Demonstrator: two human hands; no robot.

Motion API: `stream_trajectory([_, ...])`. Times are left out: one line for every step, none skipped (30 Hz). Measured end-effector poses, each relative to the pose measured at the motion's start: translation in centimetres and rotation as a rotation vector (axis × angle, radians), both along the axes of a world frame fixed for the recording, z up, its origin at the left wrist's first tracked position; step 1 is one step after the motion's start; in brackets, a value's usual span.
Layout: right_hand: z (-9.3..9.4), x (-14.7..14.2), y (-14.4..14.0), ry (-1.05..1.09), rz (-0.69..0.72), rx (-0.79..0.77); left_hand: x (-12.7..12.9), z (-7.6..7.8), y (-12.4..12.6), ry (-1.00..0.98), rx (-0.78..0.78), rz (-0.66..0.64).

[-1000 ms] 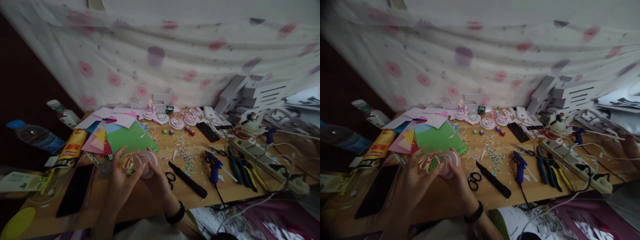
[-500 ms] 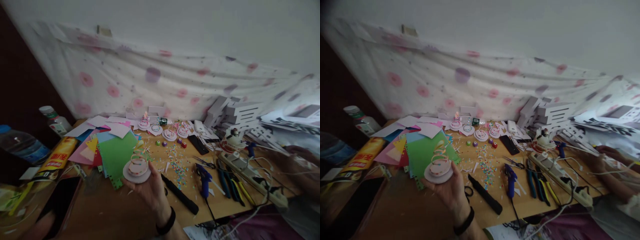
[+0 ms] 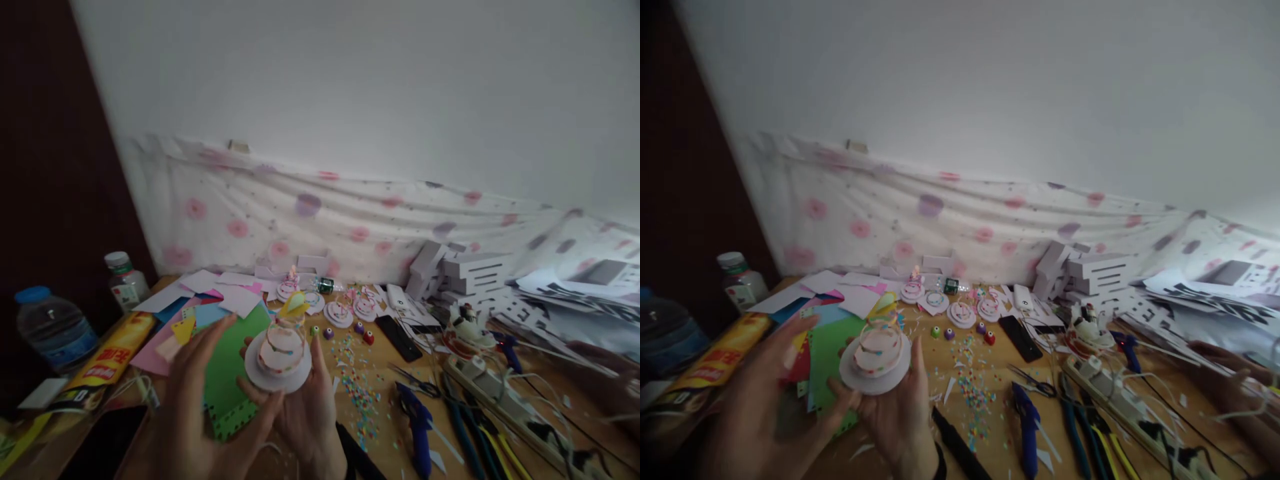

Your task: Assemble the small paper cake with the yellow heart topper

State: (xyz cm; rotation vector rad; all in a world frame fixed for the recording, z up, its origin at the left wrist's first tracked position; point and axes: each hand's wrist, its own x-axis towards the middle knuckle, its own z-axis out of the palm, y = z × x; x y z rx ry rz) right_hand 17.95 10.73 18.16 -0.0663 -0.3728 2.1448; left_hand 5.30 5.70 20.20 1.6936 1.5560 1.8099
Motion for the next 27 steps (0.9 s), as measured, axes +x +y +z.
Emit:
stream_trajectory([0.4, -0.2, 0.0, -0.001, -0.006, 0.005, 0.4, -0.2, 0.8, 0.048, -0.015, 0.003])
stream_trajectory([0.8, -0.3, -0.1, -0.003, -0.030, 0.002, 0.8, -0.5, 1.4, 0.059, -0.027, -0.007])
stream_trajectory([1.1, -0.5, -0.2, -0.007, -0.067, -0.005, 1.1, -0.9, 1.8, 0.068, -0.040, -0.030])
stream_trajectory([1.4, -0.6, -0.3, -0.008, -0.105, -0.014, 1.3, -1.2, 2.1, 0.063, -0.046, -0.040])
stream_trajectory([1.6, -0.6, -0.5, -0.005, -0.139, -0.020, 1.4, -1.6, 2.3, 0.055, -0.057, -0.047])
stream_trajectory([1.7, -0.7, -0.6, 0.001, -0.153, -0.023, 1.5, -1.9, 2.3, 0.054, -0.070, -0.052])
stream_trajectory([1.8, -0.7, -0.7, 0.009, -0.149, -0.022, 1.6, -2.1, 2.3, 0.057, -0.079, -0.052])
stream_trajectory([1.8, -0.7, -0.9, 0.019, -0.133, -0.017, 1.6, -2.2, 2.3, 0.065, -0.090, -0.048])
stream_trajectory([1.7, -0.6, -1.0, 0.029, -0.117, -0.012, 1.6, -2.3, 2.2, 0.075, -0.097, -0.046])
stream_trajectory([1.7, -0.6, -1.1, 0.039, -0.108, -0.010, 1.6, -2.4, 2.2, 0.085, -0.097, -0.045])
stream_trajectory([1.6, -0.6, -1.1, 0.045, -0.105, -0.013, 1.6, -2.4, 2.1, 0.094, -0.091, -0.045])
stream_trajectory([1.5, -0.6, -1.1, 0.049, -0.107, -0.021, 1.6, -2.5, 2.1, 0.097, -0.087, -0.043])
stream_trajectory([1.5, -0.6, -1.1, 0.050, -0.115, -0.032, 1.6, -2.5, 2.1, 0.093, -0.081, -0.043])
stream_trajectory([1.4, -0.6, -1.1, 0.050, -0.127, -0.045, 1.7, -2.4, 2.1, 0.085, -0.078, -0.048])
stream_trajectory([1.4, -0.6, -1.1, 0.049, -0.141, -0.056, 1.7, -2.4, 2.1, 0.073, -0.080, -0.050])
stream_trajectory([1.4, -0.6, -1.1, 0.050, -0.154, -0.066, 1.8, -2.4, 2.1, 0.057, -0.091, -0.051])
stream_trajectory([1.3, -0.7, -1.2, 0.051, -0.168, -0.077, 1.8, -2.4, 2.2, 0.043, -0.106, -0.058])
stream_trajectory([1.3, -0.7, -1.2, 0.049, -0.179, -0.087, 1.8, -2.4, 2.2, 0.031, -0.123, -0.071])
stream_trajectory([1.3, -0.7, -1.3, 0.044, -0.189, -0.097, 1.8, -2.4, 2.2, 0.029, -0.137, -0.084])
stream_trajectory([1.3, -0.7, -1.3, 0.037, -0.198, -0.103, 1.7, -2.4, 2.2, 0.034, -0.150, -0.091])
stream_trajectory([1.3, -0.7, -1.4, 0.029, -0.206, -0.108, 1.6, -2.4, 2.2, 0.042, -0.157, -0.091])
stream_trajectory([1.3, -0.8, -1.5, 0.022, -0.216, -0.110, 1.6, -2.4, 2.2, 0.048, -0.162, -0.088])
stream_trajectory([1.3, -0.8, -1.5, 0.015, -0.224, -0.108, 1.5, -2.4, 2.2, 0.045, -0.166, -0.084])
stream_trajectory([1.3, -0.9, -1.5, 0.010, -0.226, -0.108, 1.5, -2.3, 2.2, 0.035, -0.174, -0.086])
stream_trajectory([1.3, -0.9, -1.6, 0.008, -0.226, -0.109, 1.5, -2.2, 2.2, 0.020, -0.186, -0.097])
stream_trajectory([1.3, -1.0, -1.6, 0.008, -0.218, -0.107, 1.5, -2.1, 2.2, 0.007, -0.201, -0.110])
stream_trajectory([1.3, -1.0, -1.6, 0.014, -0.210, -0.104, 1.5, -1.9, 2.2, -0.001, -0.216, -0.122])
